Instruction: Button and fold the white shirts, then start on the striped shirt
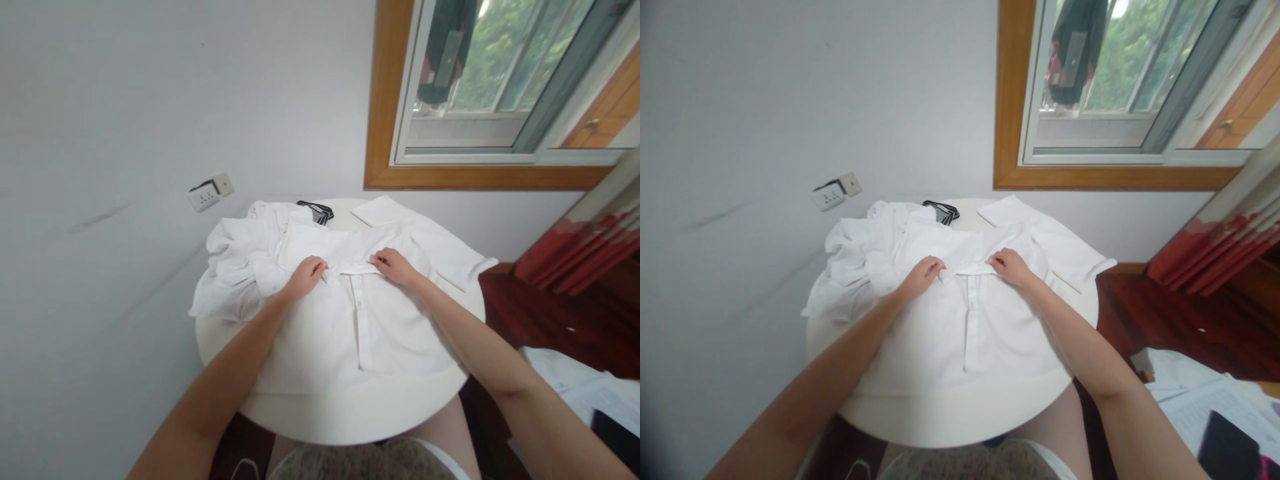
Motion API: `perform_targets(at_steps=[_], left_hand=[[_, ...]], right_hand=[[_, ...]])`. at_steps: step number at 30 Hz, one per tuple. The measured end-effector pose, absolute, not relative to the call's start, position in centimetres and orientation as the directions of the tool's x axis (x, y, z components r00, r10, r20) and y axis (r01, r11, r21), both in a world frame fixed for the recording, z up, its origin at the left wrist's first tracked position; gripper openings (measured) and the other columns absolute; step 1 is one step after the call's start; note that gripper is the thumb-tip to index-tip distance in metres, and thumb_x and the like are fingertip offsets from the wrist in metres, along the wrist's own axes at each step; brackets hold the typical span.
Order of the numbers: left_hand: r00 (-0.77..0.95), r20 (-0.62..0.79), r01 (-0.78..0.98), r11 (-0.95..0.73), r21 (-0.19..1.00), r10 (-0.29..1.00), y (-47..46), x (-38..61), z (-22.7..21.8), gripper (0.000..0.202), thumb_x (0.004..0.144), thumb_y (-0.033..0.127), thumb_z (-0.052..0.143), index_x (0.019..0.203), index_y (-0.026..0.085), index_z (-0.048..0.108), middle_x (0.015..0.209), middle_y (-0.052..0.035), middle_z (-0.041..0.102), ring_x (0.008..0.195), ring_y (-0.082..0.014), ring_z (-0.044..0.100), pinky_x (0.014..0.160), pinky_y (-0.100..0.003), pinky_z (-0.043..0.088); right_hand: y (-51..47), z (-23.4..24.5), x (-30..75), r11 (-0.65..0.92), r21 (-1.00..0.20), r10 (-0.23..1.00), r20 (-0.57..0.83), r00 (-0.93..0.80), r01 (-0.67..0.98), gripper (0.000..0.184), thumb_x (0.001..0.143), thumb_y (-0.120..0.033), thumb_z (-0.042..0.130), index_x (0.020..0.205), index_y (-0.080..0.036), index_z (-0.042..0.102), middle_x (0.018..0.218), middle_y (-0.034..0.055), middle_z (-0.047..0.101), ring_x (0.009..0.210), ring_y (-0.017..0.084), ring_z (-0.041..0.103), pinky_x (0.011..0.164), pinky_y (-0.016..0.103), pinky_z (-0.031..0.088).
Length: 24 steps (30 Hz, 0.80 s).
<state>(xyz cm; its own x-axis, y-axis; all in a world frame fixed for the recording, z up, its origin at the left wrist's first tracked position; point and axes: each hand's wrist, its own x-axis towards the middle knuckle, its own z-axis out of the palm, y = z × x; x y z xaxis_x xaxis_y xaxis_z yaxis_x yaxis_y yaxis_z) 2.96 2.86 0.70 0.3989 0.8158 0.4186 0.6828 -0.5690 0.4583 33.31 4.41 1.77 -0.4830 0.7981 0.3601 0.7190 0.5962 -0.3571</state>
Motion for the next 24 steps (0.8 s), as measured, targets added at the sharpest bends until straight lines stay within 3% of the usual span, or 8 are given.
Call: perform_targets(at_steps=[5,10,15,20,24], left_hand=[[0.458,0.458,0.628,-0.642,0.44,0.762,2.7,2.5,0.5,0.028,0.095,0.036,0.044,0.083,0.019,0.062,0.087,-0.0061,0.064,0.09,-0.0198,0.058,0.088,-0.037,0.045],[0.478,0.508,0.685,-0.666,0.295,0.717,1.9,2.4,1.2,0.026,0.095,0.04,0.045,0.088,0.02,0.059,0.095,-0.0074,0.059,0.095,-0.0209,0.054,0.09,-0.039,0.043],[0.488,0.496,0.79,-0.605,0.099,0.718,0.1,3.8,2.8,0.041,0.082,0.056,0.062,0.098,0.019,0.055,0.098,-0.0091,0.057,0.096,-0.0258,0.051,0.087,-0.04,0.043],[0.476,0.442,0.83,-0.555,0.06,0.76,-1.2,6.2,2.9,0.023,0.085,0.03,0.058,0.106,0.021,0.055,0.107,-0.0088,0.057,0.104,-0.0261,0.051,0.089,-0.04,0.041],[0.503,0.414,0.83,-0.558,0.015,0.759,-1.4,6.8,3.1,0.029,0.083,0.013,0.051,0.111,0.021,0.057,0.112,-0.0094,0.058,0.106,-0.0259,0.05,0.091,-0.04,0.04]], right_hand=[[4.4,1.0,33.6,0.603,-0.424,0.796,0.383,-0.47,0.676,0.029,0.095,-0.038,0.047,0.081,-0.018,0.064,0.077,0.0053,0.063,0.076,0.018,0.054,0.078,0.029,0.039],[3.7,1.6,33.5,0.613,-0.384,0.787,0.38,-0.486,0.691,0.026,0.095,-0.037,0.048,0.087,-0.019,0.064,0.081,0.0064,0.063,0.082,0.019,0.055,0.084,0.031,0.038],[2.7,3.0,34.3,0.693,-0.336,0.72,0.345,-0.602,0.637,0.03,0.088,-0.045,0.059,0.103,-0.018,0.059,0.093,0.0073,0.064,0.087,0.021,0.056,0.083,0.031,0.04],[1.7,3.9,33.8,0.679,-0.105,0.72,0.288,-0.631,0.726,0.028,0.084,-0.033,0.059,0.108,-0.018,0.057,0.102,0.0093,0.061,0.095,0.023,0.054,0.083,0.031,0.037],[1.0,4.1,32.2,0.622,0.027,0.743,0.296,-0.601,0.783,0.024,0.085,-0.027,0.055,0.107,-0.019,0.058,0.103,0.01,0.06,0.095,0.024,0.053,0.08,0.032,0.034]])
